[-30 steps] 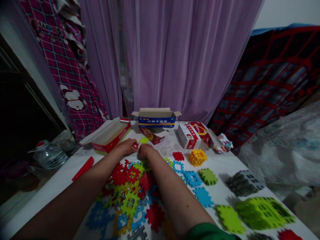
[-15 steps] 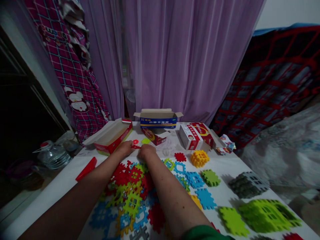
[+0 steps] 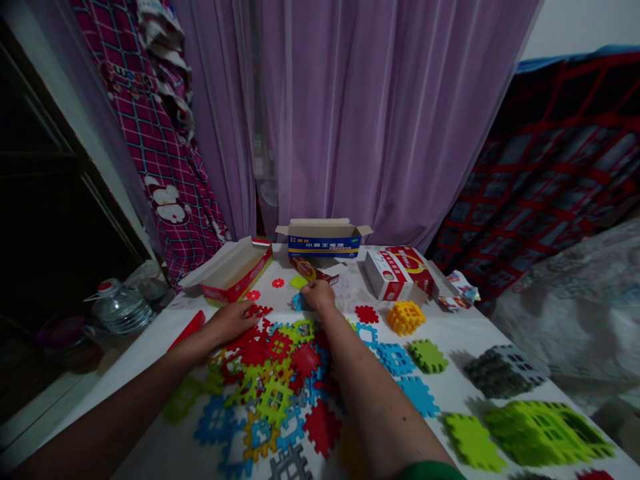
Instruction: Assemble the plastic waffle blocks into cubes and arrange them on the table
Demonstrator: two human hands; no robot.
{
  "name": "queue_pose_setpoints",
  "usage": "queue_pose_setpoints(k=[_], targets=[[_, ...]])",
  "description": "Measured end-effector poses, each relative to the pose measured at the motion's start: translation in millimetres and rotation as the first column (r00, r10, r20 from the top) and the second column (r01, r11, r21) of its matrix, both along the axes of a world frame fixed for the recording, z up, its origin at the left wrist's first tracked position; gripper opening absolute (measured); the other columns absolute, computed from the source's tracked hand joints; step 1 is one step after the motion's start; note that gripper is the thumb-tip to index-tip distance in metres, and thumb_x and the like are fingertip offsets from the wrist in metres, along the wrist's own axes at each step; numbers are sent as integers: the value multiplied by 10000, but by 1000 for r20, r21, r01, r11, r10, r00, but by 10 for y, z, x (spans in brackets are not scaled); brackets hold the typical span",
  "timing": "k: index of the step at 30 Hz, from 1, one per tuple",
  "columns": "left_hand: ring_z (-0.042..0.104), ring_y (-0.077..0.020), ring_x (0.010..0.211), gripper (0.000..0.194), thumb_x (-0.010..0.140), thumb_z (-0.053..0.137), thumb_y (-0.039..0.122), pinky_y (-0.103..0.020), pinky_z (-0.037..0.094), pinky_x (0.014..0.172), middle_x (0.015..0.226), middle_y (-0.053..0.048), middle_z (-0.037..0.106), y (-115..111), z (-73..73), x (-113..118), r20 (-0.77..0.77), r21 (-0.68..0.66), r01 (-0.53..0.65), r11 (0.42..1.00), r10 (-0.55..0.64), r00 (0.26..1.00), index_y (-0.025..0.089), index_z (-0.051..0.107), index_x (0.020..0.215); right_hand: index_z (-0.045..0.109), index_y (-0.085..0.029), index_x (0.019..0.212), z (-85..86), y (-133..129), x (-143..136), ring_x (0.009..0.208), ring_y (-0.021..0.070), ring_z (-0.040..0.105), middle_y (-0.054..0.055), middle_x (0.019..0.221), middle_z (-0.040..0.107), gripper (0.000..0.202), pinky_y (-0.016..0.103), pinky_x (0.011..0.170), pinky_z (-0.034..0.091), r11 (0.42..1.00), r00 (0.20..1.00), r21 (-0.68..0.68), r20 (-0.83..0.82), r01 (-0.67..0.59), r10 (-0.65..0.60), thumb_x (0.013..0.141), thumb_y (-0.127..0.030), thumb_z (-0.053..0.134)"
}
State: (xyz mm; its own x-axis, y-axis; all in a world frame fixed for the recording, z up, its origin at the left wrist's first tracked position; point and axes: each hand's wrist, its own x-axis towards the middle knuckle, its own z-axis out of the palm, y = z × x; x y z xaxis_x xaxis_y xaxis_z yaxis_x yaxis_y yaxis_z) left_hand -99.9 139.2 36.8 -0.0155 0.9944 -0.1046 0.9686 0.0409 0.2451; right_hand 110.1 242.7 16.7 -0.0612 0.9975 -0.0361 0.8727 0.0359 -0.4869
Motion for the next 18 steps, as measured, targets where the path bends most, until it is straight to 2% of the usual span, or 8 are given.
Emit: queue_pose_setpoints(k=[3,5,8,11,15,18], targets=[[637,-174,794,229,803,585,344,-239,404,630,874,-16,684,-94,26,-40,41,-63,67,996,-64,997,198,642,969,729,-163,972,130,-11,153,831,144,677,59,930,741,345,180,596,430,999,998,43,-55,-7,10,905,-288,414],[641,-176,805,276,778,606,368,-235,424,647,885,-6,695,-114,84,-53,53,-114,122,986,-117,992,217,659,1002,717,-146,997,232,-63,228,816,129,670,57,937,737,358,169,595,428,997,996,47,-73,-54,57,914,-273,393],[656,-187,835,266,776,600,426,-243,454,685,905,-2,721,-65,193,-49,40,-182,176,968,-171,984,250,705,945,738,-163,896,346,-209,316,702,115,661,23,814,738,262,161,574,431,978,977,-26,-53,-207,205,864,-316,529],[663,-218,921,273,800,581,450,-278,478,763,988,-27,738,96,255,10,-24,-146,125,981,-130,991,265,732,934,754,-191,798,409,-323,470,691,135,668,14,755,737,188,183,621,458,944,948,-117,44,-308,314,789,-353,658],[622,-238,1095,303,825,569,342,-311,463,922,1200,-58,683,426,183,218,-89,-18,88,996,-89,992,267,708,1084,746,-152,1006,437,-284,828,1030,267,655,151,1087,711,247,293,813,474,977,934,-107,289,-184,208,820,-223,599],[506,-200,1276,449,857,514,240,-280,366,1061,1421,-48,531,681,41,429,-106,48,147,988,-141,984,265,585,1300,695,-119,1147,389,-226,1036,1113,320,620,213,1175,666,397,345,858,472,979,888,-155,421,-132,187,754,-131,638]])
